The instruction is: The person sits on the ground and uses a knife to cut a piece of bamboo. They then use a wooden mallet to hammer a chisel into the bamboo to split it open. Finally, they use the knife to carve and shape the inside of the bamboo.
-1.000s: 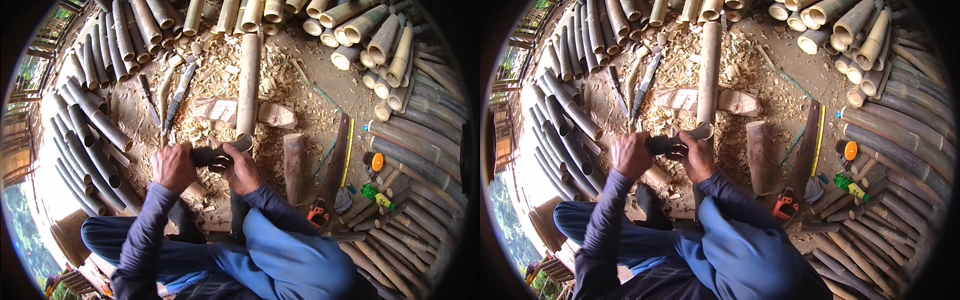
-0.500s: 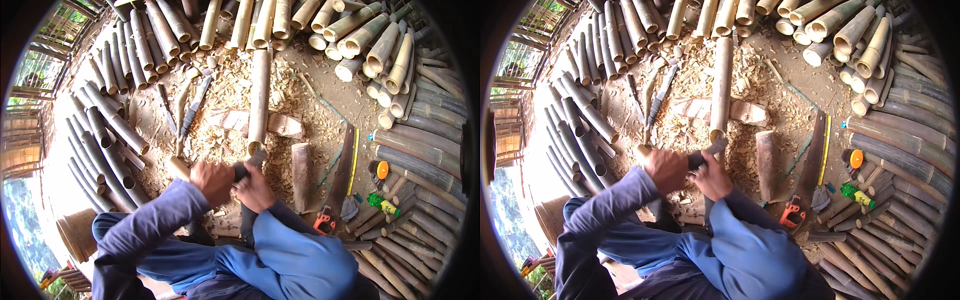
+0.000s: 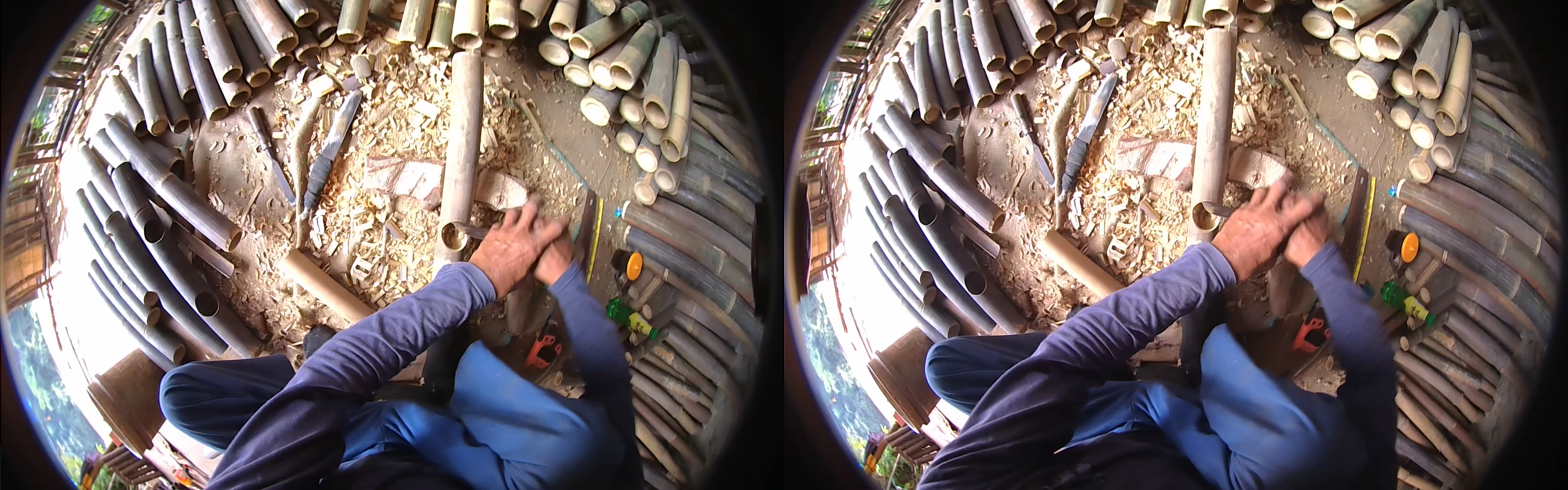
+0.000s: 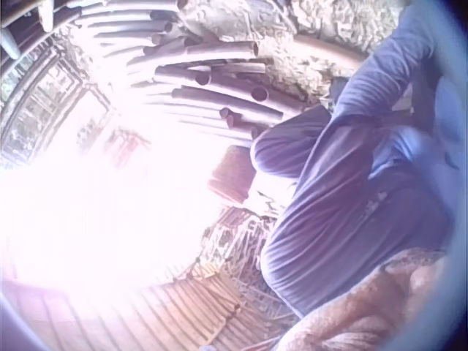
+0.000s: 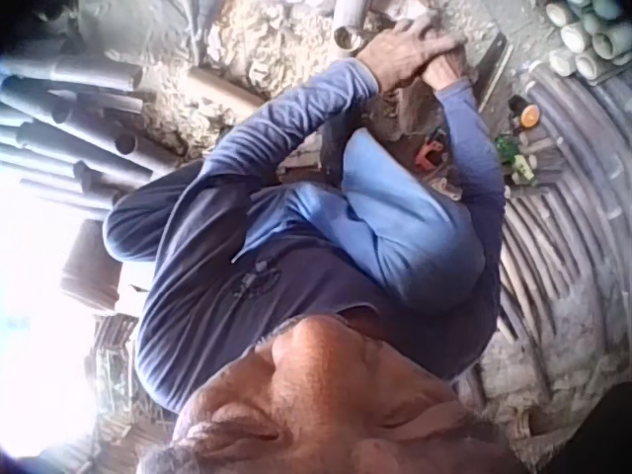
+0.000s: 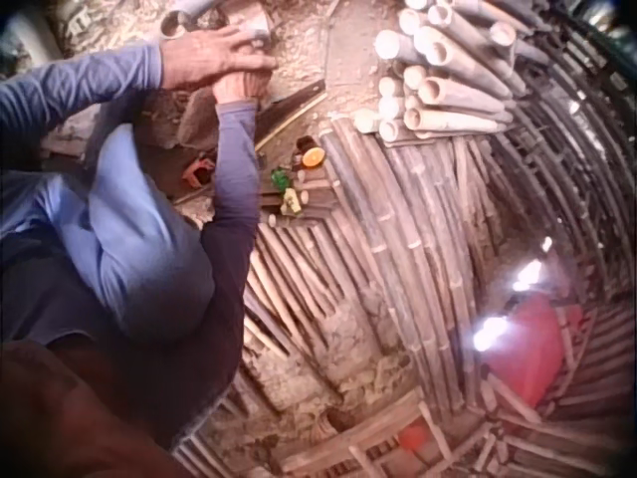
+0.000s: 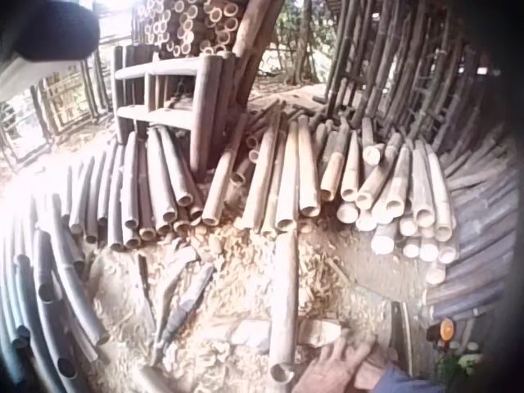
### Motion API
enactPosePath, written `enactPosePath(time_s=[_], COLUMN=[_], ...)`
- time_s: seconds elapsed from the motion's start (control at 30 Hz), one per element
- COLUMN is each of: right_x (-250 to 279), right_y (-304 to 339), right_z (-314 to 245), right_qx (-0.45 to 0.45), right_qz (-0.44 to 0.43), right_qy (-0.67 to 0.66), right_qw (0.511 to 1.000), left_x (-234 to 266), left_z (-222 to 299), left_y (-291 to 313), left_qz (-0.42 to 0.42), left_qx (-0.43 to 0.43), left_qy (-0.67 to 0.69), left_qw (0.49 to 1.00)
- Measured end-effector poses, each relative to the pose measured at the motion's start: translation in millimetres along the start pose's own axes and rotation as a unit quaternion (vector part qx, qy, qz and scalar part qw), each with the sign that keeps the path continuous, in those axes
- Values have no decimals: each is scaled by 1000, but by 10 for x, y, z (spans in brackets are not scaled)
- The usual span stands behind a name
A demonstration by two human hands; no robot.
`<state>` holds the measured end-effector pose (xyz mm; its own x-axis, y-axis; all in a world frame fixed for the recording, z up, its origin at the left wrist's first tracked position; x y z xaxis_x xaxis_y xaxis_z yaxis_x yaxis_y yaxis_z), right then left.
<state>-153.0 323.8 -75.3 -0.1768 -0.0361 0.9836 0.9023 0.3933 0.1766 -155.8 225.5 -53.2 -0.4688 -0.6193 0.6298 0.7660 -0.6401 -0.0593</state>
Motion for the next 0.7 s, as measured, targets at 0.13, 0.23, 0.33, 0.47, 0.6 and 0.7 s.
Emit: enactPosePath(time_s=[0.13, 0.23, 0.33, 0.47, 0.6, 0.7], right_x=[420, 526, 574, 496, 224, -38], right_y=[-588, -869, -1032, -711, -146, 206], right_z=[-249, -675, -852, -494, -444, -536], right_qx=[63, 228, 164, 177, 134, 72], right_qz=[-187, 64, -81, -85, -238, -302], right_qy=[73, 106, 165, -92, -110, -170], right_qw=[978, 966, 969, 976, 956, 935], left_x=[301, 491, 587, 427, 23, 5], left_z=[-123, -325, -319, -204, -59, -115], left_y=[81, 288, 358, 172, 101, 201], left_qz=[161, 344, 393, 159, -172, -197], left_qx=[68, 85, 111, 135, 111, 89], left_qy=[119, 183, 187, 150, 155, 154], left_qw=[977, 917, 893, 966, 966, 964])
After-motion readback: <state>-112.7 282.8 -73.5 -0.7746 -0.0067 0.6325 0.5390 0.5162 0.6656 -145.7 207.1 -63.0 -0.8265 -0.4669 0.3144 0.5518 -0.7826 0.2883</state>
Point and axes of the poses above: each hand's wrist, its own y-axis away from the middle knuckle, its own x-axis out of the back of the hand, z = x × y, the point moved 6 cm from there along -y, towards the middle knuckle, and after that the axes turned 2 degrees about -y, right-handed, at the moved point
